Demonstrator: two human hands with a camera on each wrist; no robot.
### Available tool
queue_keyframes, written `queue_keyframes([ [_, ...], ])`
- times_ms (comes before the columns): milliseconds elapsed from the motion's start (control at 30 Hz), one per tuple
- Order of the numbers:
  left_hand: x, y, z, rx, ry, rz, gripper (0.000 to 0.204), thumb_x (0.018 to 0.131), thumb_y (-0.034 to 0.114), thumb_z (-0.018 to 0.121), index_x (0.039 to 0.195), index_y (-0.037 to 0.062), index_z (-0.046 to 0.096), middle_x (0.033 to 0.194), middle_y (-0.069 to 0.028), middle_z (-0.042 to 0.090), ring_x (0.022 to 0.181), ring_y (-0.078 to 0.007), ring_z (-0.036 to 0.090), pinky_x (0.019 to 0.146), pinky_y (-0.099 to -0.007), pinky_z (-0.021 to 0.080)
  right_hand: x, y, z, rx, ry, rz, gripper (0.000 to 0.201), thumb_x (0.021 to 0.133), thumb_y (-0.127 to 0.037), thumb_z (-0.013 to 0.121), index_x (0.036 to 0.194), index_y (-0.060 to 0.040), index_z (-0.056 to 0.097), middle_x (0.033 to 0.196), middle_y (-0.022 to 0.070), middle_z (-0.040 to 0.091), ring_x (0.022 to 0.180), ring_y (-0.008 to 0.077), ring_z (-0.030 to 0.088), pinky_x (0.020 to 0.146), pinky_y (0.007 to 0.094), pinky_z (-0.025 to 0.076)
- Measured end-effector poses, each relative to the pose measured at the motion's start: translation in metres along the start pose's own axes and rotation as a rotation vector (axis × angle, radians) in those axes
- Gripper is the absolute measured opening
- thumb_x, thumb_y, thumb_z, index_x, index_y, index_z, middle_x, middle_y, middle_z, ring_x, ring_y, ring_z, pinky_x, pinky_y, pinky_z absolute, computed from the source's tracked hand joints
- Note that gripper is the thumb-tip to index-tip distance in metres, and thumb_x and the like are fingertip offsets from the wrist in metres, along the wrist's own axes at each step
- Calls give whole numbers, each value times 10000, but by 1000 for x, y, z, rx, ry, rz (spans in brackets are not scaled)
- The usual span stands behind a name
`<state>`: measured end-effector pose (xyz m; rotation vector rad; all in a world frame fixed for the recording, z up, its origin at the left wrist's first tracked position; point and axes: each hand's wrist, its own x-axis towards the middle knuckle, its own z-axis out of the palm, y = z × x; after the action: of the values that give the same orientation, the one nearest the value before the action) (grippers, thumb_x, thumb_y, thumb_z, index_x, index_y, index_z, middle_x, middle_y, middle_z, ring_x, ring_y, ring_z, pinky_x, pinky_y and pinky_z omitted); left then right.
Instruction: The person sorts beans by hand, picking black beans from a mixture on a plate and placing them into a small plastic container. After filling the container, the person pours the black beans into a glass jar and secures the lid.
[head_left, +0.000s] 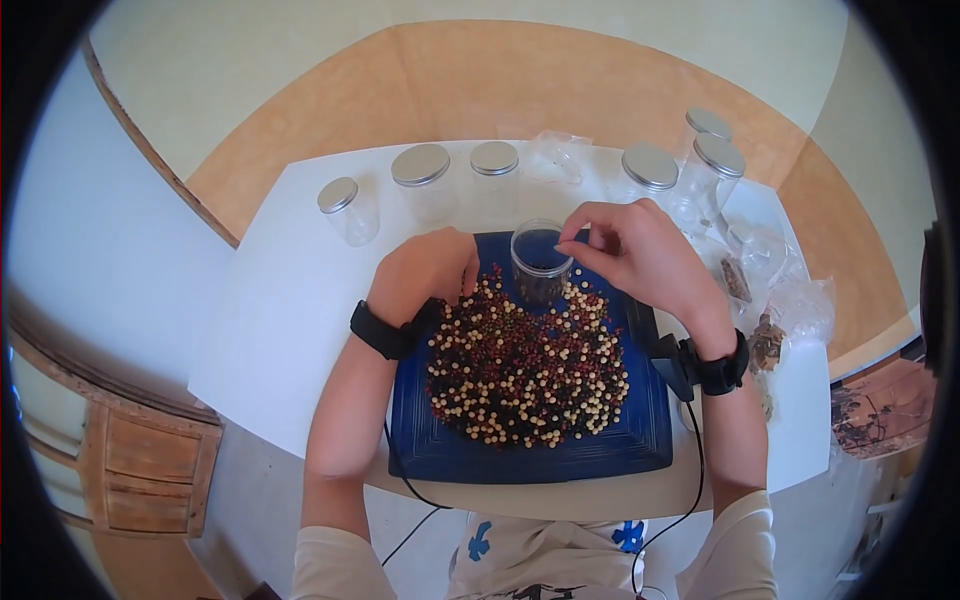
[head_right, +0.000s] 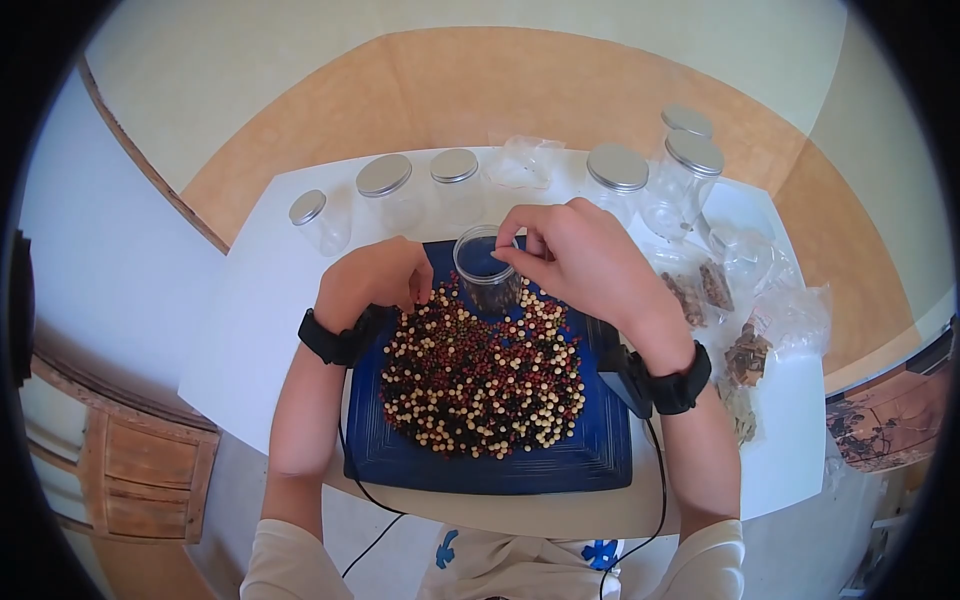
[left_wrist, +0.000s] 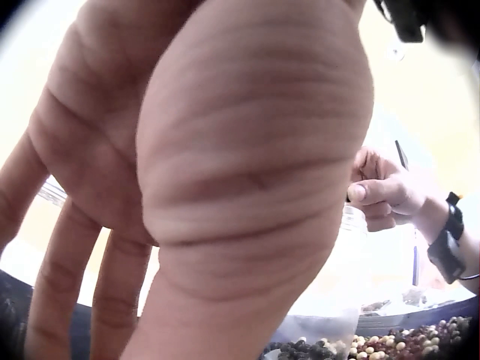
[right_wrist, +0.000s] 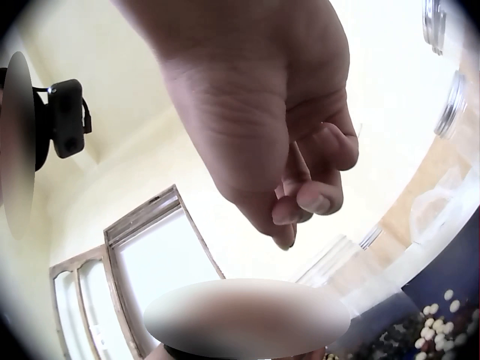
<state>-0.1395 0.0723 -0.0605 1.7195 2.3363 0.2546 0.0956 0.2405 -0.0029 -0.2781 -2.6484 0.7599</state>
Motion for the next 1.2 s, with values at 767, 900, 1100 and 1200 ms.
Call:
queue_keyframes([
  [767,-3,27,-44,56,192,63,154,794,133,859,883,63,756,842,-73,775,788,-255,747,725,-369,574,2,7,14,-97,164,-138,114,934,-183,803,937,-77,760,607,100,634,541,272,612,544,386,431],
  [900,-10,44,-58,-65,296,7,176,821,135,852,906,33,736,845,-76,761,765,-243,728,729,-348,568,0,-2,1,-82,97,5,148,939,-230,790,941,-84,765,664,106,695,636,317,687,601,420,506],
  [1100,-7,68,-56,-344,494,213,182,851,98,837,907,-28,719,841,-96,753,722,-206,699,703,-322,562,-1,1,-13,-72,42,110,134,927,-212,790,962,-82,777,673,110,699,625,288,694,609,396,517],
  [1200,-6,75,-52,-363,478,230,196,835,114,856,880,-23,724,820,-87,752,700,-205,690,679,-328,554,-7,21,-11,-113,-66,82,131,913,-210,795,967,-91,786,709,117,722,628,292,701,627,378,540],
])
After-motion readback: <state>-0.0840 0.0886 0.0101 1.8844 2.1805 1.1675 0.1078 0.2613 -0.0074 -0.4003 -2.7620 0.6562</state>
